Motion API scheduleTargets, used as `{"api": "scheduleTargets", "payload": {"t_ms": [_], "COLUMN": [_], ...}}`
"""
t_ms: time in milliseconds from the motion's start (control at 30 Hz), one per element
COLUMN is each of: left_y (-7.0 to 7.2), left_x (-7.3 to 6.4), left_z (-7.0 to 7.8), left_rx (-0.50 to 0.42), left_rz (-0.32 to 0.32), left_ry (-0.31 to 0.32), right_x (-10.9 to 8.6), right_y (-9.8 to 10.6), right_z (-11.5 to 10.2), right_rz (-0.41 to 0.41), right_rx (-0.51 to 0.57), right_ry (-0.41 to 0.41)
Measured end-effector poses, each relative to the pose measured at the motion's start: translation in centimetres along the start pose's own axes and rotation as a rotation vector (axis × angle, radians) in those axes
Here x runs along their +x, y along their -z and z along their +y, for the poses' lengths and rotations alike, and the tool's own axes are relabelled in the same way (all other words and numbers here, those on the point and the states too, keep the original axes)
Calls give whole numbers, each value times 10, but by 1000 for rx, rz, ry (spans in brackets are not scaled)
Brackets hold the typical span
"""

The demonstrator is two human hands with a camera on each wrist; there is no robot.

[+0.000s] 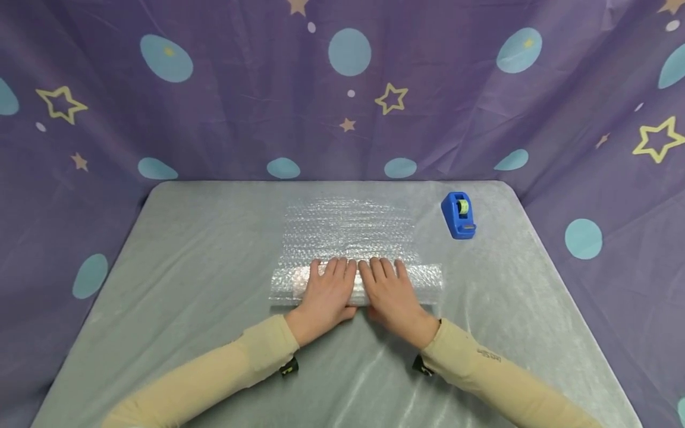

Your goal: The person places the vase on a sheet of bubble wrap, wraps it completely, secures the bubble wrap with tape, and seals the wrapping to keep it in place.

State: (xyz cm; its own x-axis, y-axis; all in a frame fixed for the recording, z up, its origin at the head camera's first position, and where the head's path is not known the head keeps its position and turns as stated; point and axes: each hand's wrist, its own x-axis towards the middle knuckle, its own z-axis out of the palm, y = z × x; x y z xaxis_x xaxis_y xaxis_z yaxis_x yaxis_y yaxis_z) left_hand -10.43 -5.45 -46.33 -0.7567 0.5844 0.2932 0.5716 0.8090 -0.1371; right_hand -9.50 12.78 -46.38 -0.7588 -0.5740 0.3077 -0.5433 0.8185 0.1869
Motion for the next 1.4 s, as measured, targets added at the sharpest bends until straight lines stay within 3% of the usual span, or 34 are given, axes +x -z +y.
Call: {"api": "scheduleTargets", "payload": {"t_ms": [167,467,833,1167,1400], "left_y": [2,7,2,-2,-5], "left_x": [0,0,-5,-4,2], "left_z": [0,-5,0,3,0], "left_rx": [12,-24,-12,10,70], "left_rz": [-15,-119,35,2,16], "left_ry": [-1,18,2,7,9], "right_x": [1,10,23,31,34], "right_y": [0,2,9,12,15], "right_z": [2,7,16,25,30], "right_rz": [-5,-66,-234,-318,-343], "right_rx": [17,18,121,243,284], "right_ry": [10,38,15,16,15]}}
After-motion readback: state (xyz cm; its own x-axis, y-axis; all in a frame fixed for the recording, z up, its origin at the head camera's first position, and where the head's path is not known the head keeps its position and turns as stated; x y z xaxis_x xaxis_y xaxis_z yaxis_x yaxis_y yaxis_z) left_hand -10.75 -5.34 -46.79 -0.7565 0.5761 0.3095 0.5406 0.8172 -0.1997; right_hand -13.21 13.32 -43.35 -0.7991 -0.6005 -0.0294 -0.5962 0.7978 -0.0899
